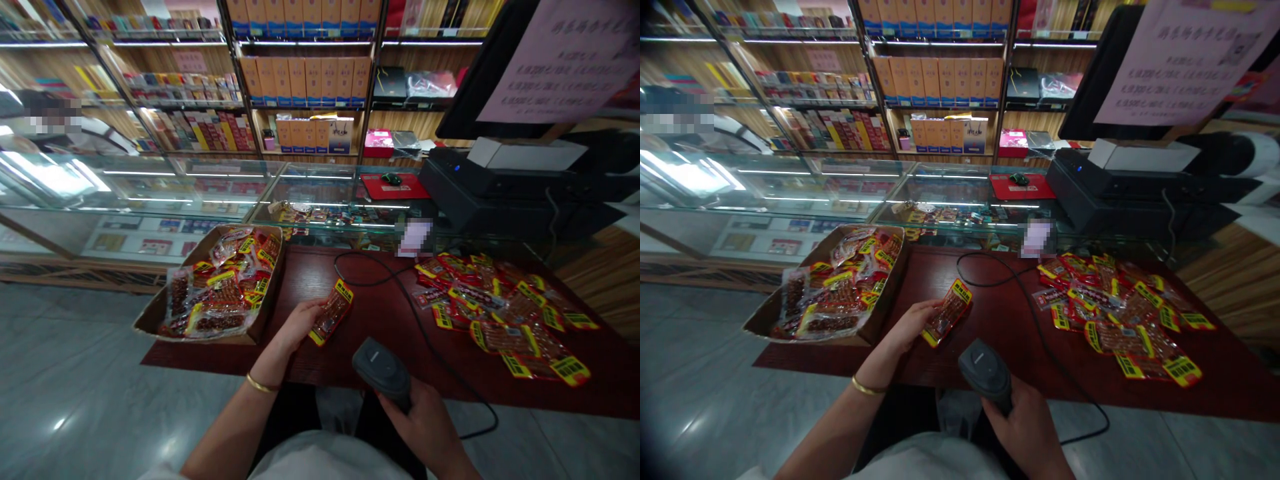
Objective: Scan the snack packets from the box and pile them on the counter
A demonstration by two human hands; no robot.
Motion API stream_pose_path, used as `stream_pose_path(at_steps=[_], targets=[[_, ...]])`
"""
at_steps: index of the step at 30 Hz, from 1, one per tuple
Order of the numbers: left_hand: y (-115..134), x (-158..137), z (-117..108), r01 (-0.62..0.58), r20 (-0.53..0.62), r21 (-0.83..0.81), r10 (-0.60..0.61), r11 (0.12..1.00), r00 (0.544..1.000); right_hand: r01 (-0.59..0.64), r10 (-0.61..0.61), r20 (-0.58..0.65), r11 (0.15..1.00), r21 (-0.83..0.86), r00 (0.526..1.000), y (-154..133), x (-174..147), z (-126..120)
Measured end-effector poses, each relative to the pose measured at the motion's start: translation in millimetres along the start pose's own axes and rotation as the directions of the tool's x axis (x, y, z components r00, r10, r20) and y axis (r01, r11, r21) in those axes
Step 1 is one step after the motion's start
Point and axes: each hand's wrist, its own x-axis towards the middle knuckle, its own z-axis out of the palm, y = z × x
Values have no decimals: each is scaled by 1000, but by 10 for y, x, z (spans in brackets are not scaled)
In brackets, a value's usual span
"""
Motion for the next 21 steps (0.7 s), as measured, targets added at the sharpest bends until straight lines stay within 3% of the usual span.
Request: stream_pose_path(at_steps=[3,8,11,17,19,21], targets=[[44,-36,27,66,44,-56,-64,996,997,-11,10,-25,1000,-20,1000,0,8,-14],[-14,117,271,29,81,-93,-22,995,997,-13,18,-133,999,37,991,34,-7,-68],[-63,381,747,42,163,-42,-35,998,986,18,-14,-246,1000,17,969,105,-51,-114],[-65,749,2003,73,375,43,-84,996,923,65,-86,-407,996,-67,909,298,-191,-170],[-51,710,2168,67,430,80,-95,995,898,44,-67,-437,997,-63,897,342,-225,-185],[-6,598,2100,42,451,112,-88,993,888,21,-38,-456,999,-43,889,371,-228,-193]])
